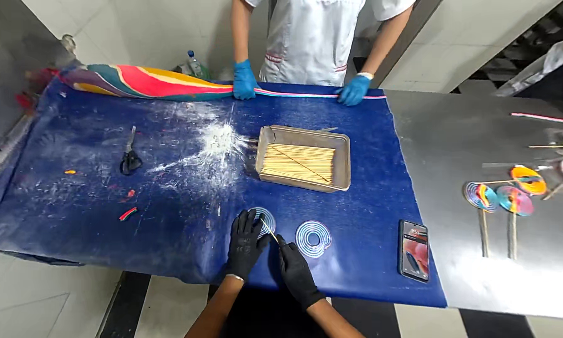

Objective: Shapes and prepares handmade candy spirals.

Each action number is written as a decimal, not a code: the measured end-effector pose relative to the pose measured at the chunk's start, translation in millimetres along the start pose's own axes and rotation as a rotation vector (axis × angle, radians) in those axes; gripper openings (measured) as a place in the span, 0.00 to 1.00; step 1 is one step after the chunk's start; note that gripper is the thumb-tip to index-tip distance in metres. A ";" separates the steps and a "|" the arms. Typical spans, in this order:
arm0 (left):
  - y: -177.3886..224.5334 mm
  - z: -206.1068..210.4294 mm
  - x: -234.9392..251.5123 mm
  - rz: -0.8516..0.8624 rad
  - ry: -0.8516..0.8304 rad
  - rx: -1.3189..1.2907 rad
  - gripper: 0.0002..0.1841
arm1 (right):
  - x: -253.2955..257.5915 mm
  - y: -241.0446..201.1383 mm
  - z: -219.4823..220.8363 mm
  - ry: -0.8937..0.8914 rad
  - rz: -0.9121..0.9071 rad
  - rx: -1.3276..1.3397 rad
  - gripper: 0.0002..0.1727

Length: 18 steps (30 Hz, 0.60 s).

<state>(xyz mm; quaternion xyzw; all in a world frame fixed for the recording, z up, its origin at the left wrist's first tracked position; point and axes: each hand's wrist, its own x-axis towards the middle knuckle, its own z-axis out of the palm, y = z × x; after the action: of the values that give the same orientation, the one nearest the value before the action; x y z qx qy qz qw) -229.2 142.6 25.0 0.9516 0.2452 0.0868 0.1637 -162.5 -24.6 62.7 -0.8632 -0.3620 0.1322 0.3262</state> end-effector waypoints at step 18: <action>-26.9 0.9 2.2 0.075 -0.023 -0.067 0.31 | 24.4 -19.6 38.3 -0.220 0.253 -0.265 0.28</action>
<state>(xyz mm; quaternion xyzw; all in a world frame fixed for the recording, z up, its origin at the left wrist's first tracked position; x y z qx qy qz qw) -238.9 165.6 14.8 0.9550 0.2045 0.0901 0.1948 -173.7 20.9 46.9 -0.9175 -0.2984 0.2168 0.1492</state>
